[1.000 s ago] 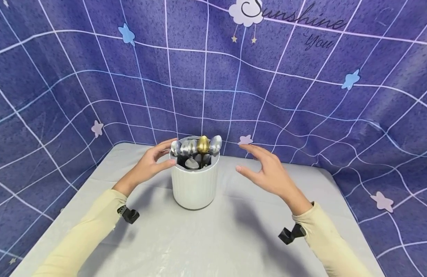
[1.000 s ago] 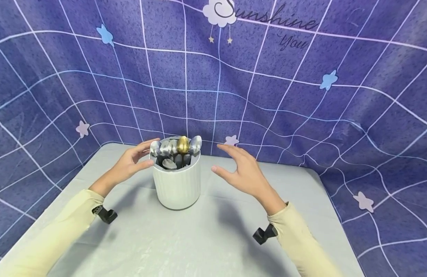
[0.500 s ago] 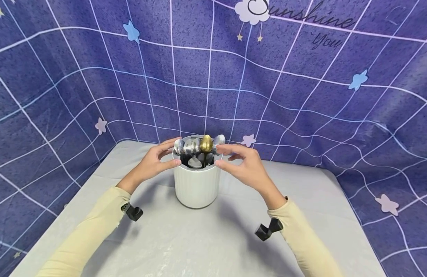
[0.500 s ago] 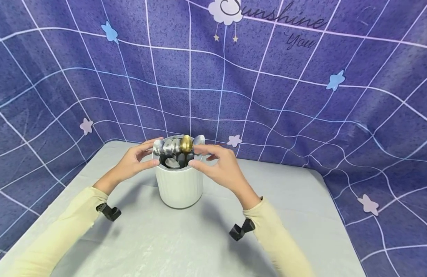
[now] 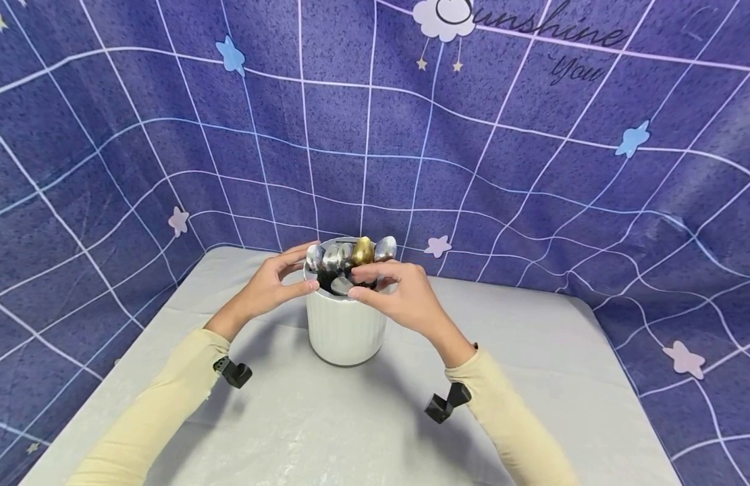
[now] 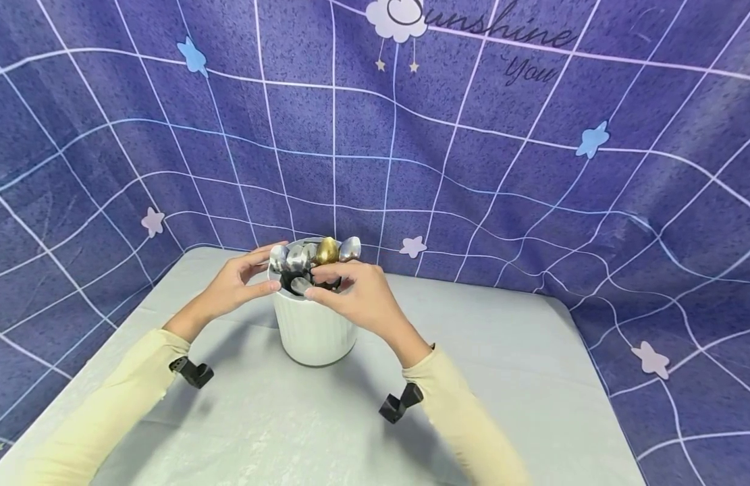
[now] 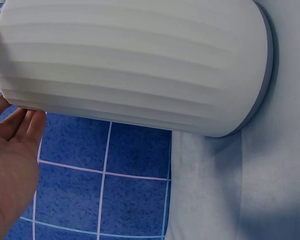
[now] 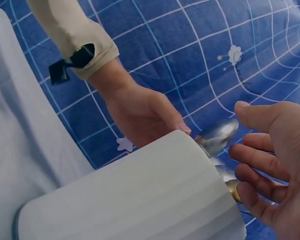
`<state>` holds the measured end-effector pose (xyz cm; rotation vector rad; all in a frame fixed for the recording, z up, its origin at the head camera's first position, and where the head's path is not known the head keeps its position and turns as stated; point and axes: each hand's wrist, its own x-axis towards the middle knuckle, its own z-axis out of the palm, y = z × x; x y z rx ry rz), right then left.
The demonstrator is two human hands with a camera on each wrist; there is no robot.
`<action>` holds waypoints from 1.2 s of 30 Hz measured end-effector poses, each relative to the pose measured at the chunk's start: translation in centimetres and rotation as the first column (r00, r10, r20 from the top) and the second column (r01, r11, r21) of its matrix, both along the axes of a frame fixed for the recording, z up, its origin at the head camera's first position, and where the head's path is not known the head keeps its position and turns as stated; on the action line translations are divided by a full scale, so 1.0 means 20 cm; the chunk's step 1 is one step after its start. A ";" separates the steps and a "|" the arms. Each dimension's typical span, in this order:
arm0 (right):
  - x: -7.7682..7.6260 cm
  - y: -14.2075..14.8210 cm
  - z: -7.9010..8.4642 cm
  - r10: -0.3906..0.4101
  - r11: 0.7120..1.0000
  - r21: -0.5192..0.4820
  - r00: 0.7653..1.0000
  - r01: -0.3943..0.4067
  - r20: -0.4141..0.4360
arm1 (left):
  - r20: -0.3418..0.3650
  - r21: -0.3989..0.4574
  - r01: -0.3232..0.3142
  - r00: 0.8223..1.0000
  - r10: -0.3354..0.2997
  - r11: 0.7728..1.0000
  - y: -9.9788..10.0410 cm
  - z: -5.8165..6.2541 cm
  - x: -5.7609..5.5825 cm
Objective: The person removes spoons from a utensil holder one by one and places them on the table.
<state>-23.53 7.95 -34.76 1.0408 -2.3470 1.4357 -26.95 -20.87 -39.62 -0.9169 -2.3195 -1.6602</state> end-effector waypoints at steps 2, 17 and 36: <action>0.00 -0.01 -0.01 -0.006 1.000 0.008 1.000 0.006 -0.004 | -0.002 -0.003 -0.002 1.000 0.002 1.000 0.00 0.00 0.00; 0.00 -0.03 -0.01 -0.028 0.996 0.083 0.999 0.031 -0.040 | 0.008 -0.023 -0.006 1.000 0.006 1.000 0.00 0.01 0.01; -0.01 -0.04 -0.01 -0.034 0.996 0.081 0.998 0.038 -0.050 | 0.009 -0.014 -0.004 1.000 0.004 1.000 0.00 0.00 0.01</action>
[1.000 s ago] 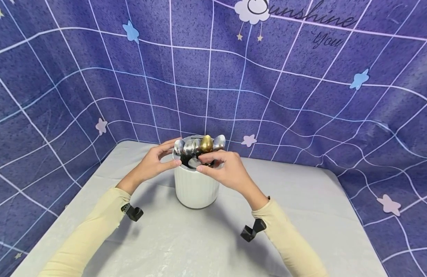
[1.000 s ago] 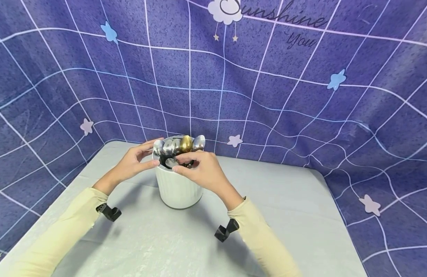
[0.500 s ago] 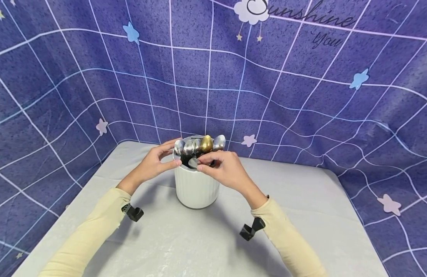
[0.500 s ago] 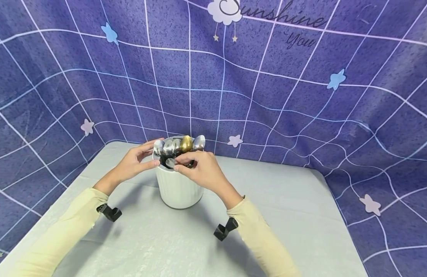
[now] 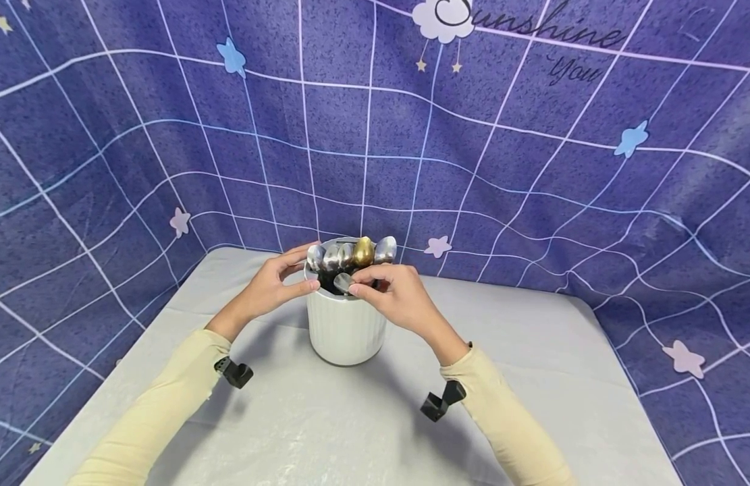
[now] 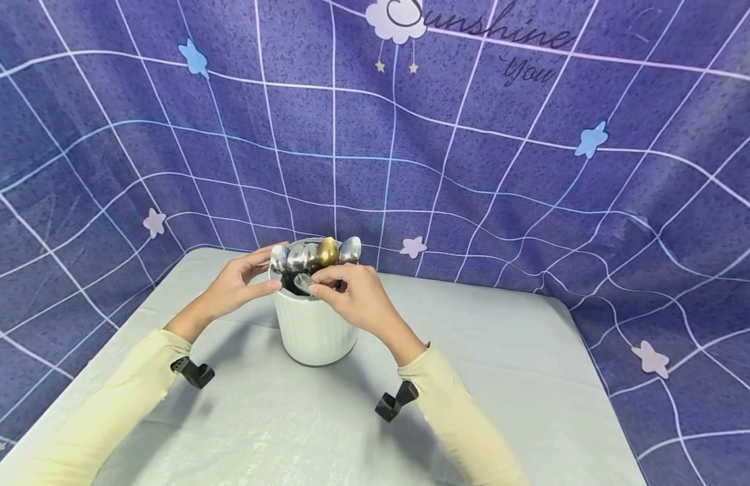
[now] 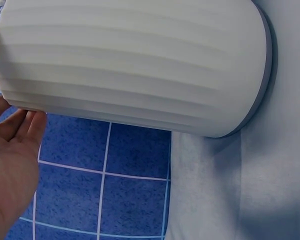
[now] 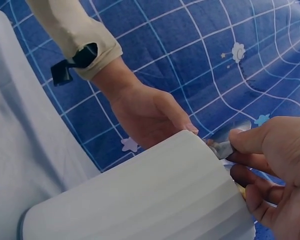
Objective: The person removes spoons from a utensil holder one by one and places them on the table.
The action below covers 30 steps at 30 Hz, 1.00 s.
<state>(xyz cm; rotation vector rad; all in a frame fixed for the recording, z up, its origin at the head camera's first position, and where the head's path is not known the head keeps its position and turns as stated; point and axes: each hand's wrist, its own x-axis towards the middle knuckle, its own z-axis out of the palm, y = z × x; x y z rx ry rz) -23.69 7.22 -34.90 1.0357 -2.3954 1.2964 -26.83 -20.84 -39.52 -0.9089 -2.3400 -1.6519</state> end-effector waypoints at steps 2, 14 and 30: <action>0.00 0.00 0.00 0.002 1.000 -0.019 1.000 -0.001 0.008 | 0.003 0.000 0.001 1.000 -0.001 1.000 0.00 0.00 0.00; 0.00 0.00 0.03 0.001 0.996 -0.094 1.000 -0.004 -0.025 | 0.009 -0.002 0.003 1.000 -0.003 1.000 0.00 -0.01 0.00; -0.01 0.02 0.13 0.014 0.986 -0.165 0.997 -0.028 -0.082 | 0.003 -0.018 -0.005 1.000 0.005 1.000 -0.01 -0.01 -0.01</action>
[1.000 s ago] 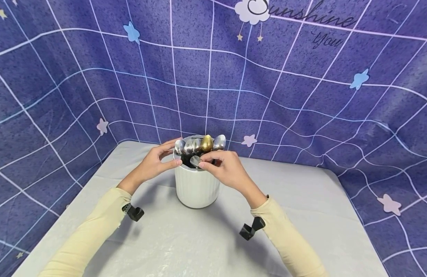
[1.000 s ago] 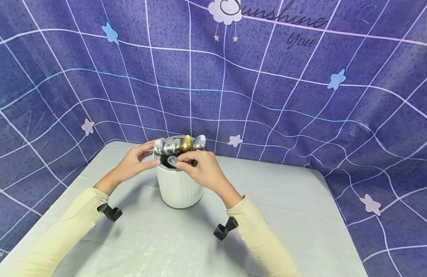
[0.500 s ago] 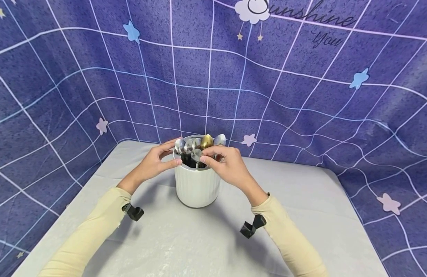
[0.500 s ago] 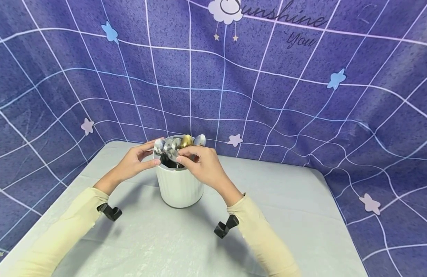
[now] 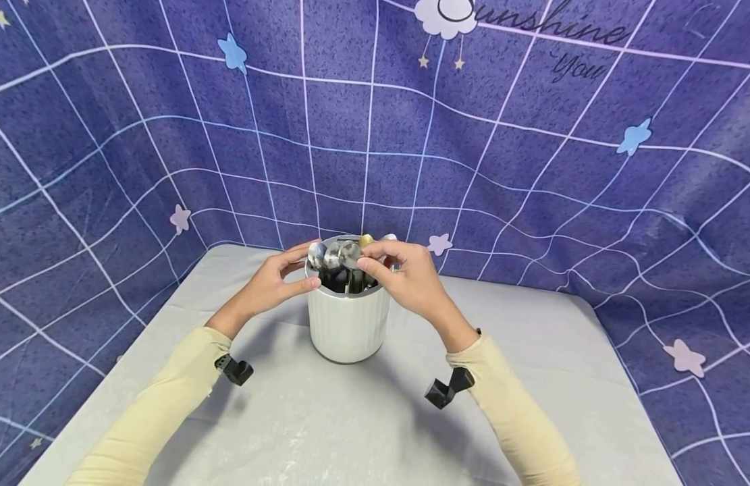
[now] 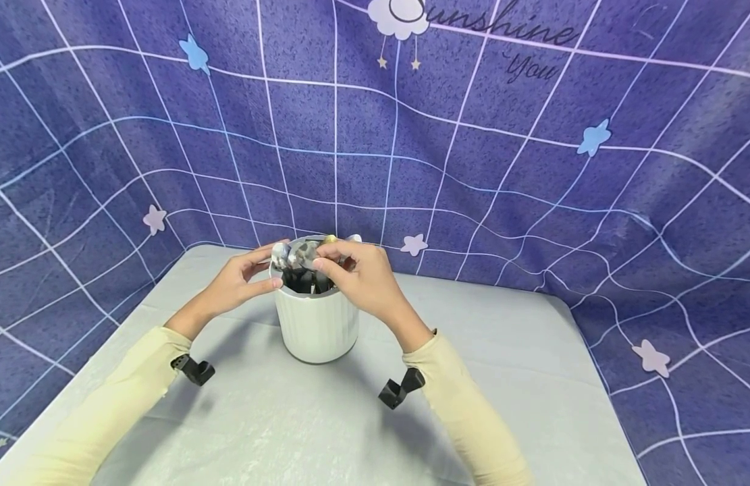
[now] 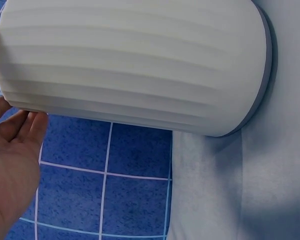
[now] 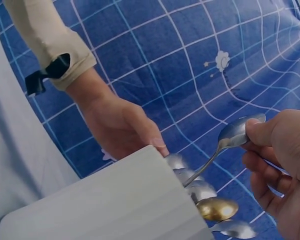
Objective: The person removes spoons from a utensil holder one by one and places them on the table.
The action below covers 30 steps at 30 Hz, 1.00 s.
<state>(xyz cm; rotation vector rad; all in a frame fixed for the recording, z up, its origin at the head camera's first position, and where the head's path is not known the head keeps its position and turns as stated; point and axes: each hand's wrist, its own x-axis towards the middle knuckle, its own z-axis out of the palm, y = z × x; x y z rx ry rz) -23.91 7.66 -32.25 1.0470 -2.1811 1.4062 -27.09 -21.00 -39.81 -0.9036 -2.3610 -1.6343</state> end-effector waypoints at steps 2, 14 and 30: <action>0.00 0.00 0.01 0.008 1.000 -0.010 1.000 -0.008 -0.011 | 0.001 -0.001 0.000 1.000 0.000 1.000 0.00 0.00 0.00; 0.01 0.03 0.12 0.019 0.997 -0.069 0.997 -0.024 -0.076 | 0.006 -0.004 0.003 1.000 -0.003 1.000 0.00 0.00 0.00; 0.02 0.07 0.35 0.014 0.982 -0.186 0.998 -0.026 -0.066 | 0.008 -0.005 -0.005 1.000 0.005 1.000 0.00 0.01 0.01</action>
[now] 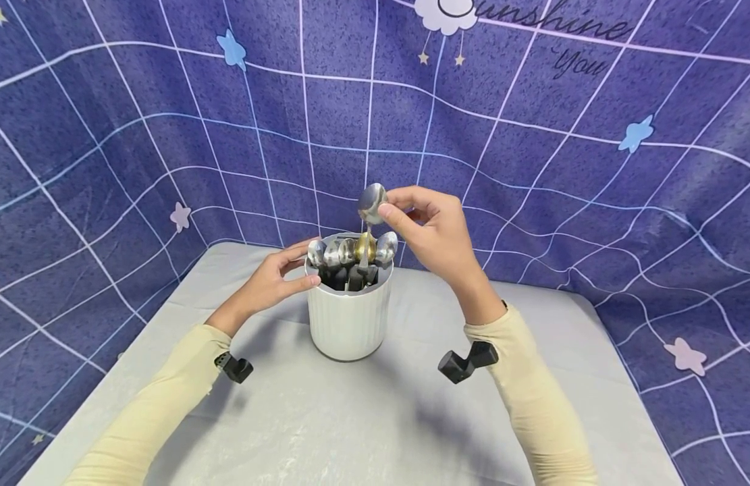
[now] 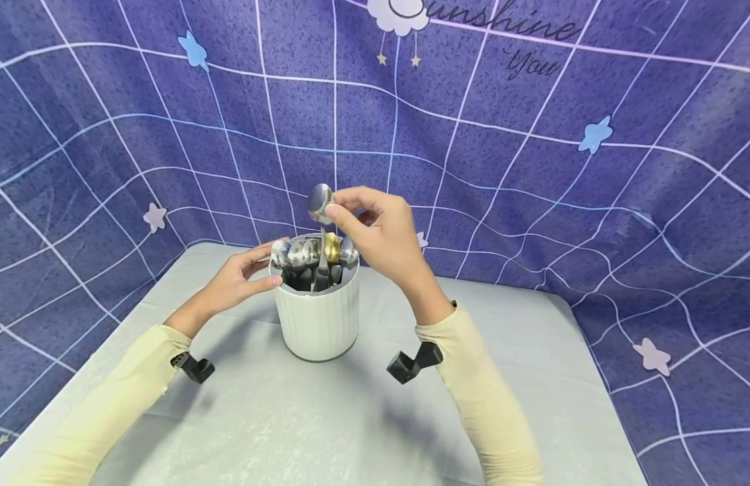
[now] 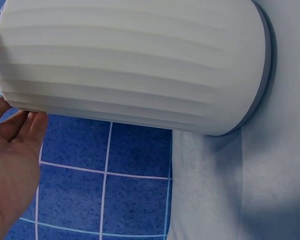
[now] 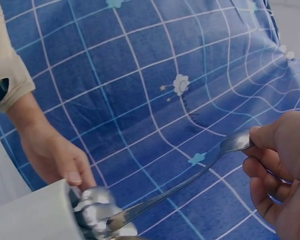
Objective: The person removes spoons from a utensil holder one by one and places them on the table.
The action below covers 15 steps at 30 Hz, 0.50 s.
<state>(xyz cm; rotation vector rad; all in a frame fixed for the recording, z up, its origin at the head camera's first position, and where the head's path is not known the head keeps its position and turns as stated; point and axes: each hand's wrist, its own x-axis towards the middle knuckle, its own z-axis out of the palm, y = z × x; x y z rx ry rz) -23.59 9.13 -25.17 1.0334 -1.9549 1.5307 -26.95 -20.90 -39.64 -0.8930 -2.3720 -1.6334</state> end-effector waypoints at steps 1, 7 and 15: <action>0.00 0.01 0.01 -0.004 1.000 -0.010 1.000 0.004 0.010 | -0.001 -0.002 0.000 1.000 0.000 1.000 0.00 0.00 0.00; 0.00 0.09 0.03 -0.089 0.995 -0.028 0.994 0.091 0.060 | -0.004 -0.003 0.004 1.000 -0.004 1.000 0.00 0.00 0.00; -0.01 0.22 -0.01 -0.151 0.987 -0.039 0.979 0.157 0.134 | -0.004 0.004 0.009 1.000 -0.009 1.000 0.00 0.00 -0.01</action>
